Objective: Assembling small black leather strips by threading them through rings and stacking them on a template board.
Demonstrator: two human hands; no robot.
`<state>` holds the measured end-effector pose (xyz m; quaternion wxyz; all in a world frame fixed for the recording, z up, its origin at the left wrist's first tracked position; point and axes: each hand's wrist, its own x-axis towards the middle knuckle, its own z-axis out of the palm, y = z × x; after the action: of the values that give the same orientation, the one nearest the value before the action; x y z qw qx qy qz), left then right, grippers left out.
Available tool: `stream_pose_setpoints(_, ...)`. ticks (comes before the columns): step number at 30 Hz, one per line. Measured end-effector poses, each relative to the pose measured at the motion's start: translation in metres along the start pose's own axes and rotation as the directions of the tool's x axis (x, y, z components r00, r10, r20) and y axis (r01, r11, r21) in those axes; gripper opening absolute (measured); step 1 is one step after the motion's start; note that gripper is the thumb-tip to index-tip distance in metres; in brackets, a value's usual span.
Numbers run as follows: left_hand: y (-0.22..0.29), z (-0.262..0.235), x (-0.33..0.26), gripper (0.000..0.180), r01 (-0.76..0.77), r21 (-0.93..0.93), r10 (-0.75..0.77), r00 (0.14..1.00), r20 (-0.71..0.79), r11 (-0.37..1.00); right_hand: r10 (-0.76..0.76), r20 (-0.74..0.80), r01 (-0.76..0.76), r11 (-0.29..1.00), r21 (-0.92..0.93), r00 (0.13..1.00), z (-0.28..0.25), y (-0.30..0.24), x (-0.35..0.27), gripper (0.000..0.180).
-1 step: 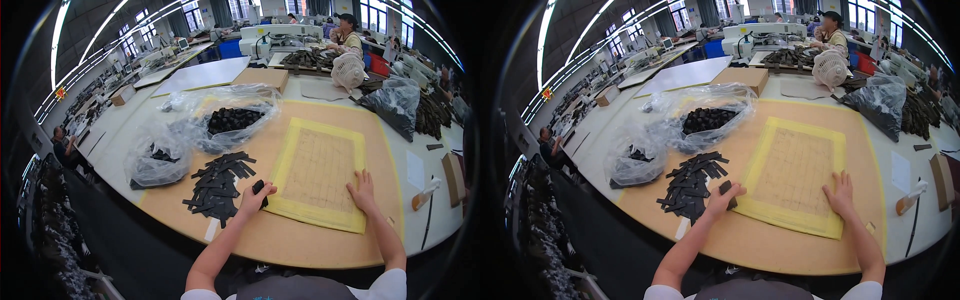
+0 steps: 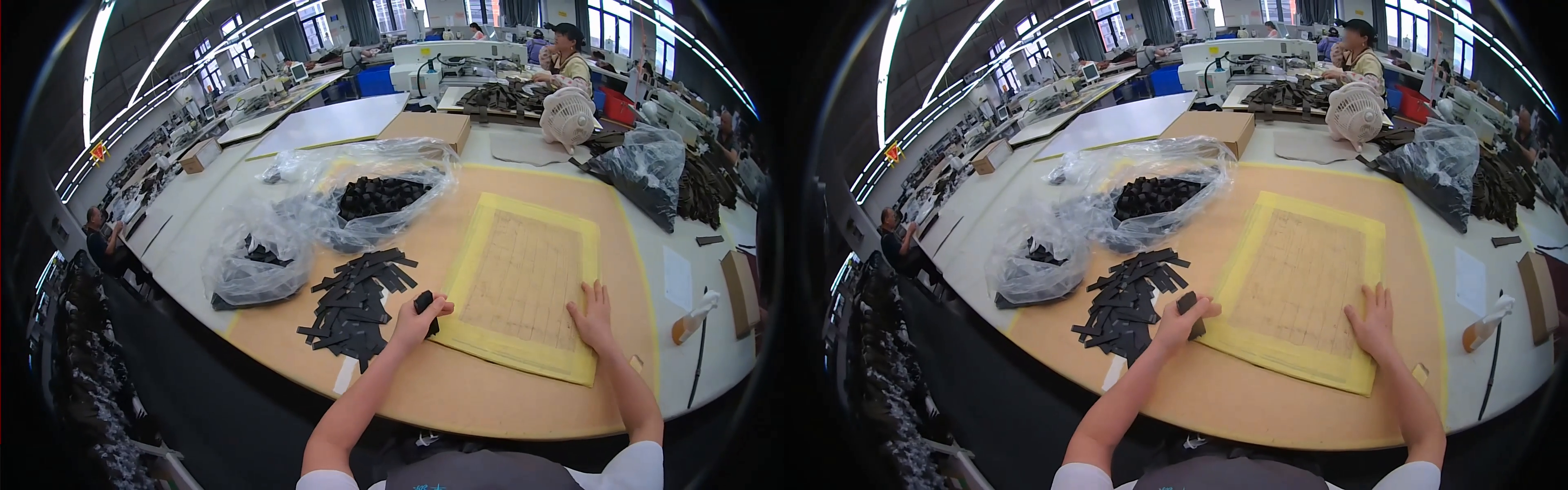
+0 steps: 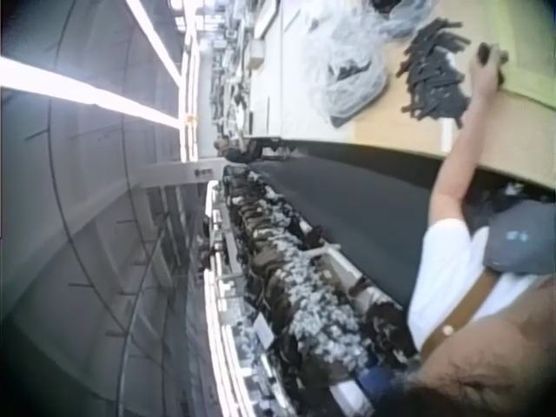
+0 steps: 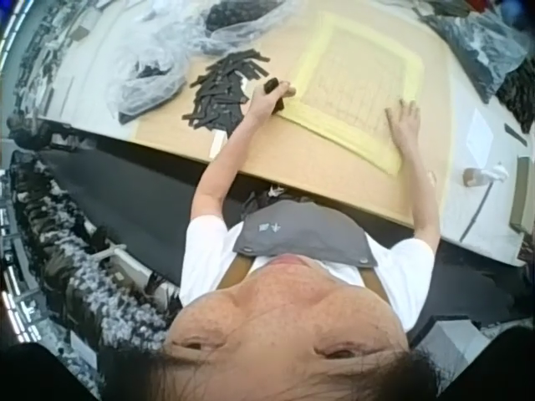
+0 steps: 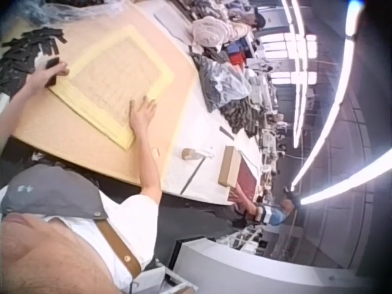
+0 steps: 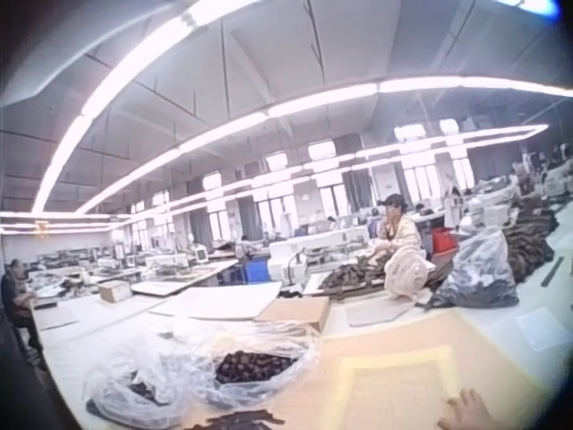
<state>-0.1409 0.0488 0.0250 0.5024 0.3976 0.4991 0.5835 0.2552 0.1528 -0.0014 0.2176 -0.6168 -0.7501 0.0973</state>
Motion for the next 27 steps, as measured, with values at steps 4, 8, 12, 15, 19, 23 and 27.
stream_pose_setpoints(4,0.005,0.012,0.077,0.034,0.001,0.019,-0.004,0.989,0.148,1.0,0.122,-0.016,-0.122,0.992,-0.032,0.992,-0.004,-0.001,-0.048,0.074)
stream_pose_setpoints(8,-0.01,0.026,0.16,0.03,-0.067,0.072,0.052,0.978,0.201,0.995,-0.015,0.184,0.029,0.997,-0.076,0.983,-0.037,-0.056,-0.118,0.081)
stream_pose_setpoints(12,-0.013,0.049,0.183,0.027,-0.229,0.047,0.226,0.972,0.061,0.972,-0.327,0.373,0.36,0.933,-0.021,0.868,-0.078,-0.105,-0.149,0.06)
stream_pose_setpoints(15,0.007,0.07,0.165,0.029,-0.263,-0.068,0.269,0.959,0.094,0.962,-0.416,0.246,0.399,0.91,0.117,0.876,-0.045,-0.098,-0.137,0.043)
stream_pose_setpoints(19,0.029,0.073,0.106,0.035,-0.205,-0.163,0.236,0.951,0.201,0.965,-0.407,0.103,0.393,0.91,0.133,0.908,-0.022,-0.12,-0.099,0.042)
stream_pose_setpoints(23,0.038,0.058,0.035,0.032,-0.178,-0.135,0.206,0.951,0.231,0.975,-0.388,0.039,0.381,0.917,0.114,0.921,-0.008,-0.122,-0.064,0.04)
stream_pose_setpoints(27,0.018,0.042,-0.017,0.028,-0.122,0.062,0.106,0.972,0.212,0.991,-0.457,0.424,0.203,0.83,0.52,0.782,-0.054,-0.152,-0.032,0.03)
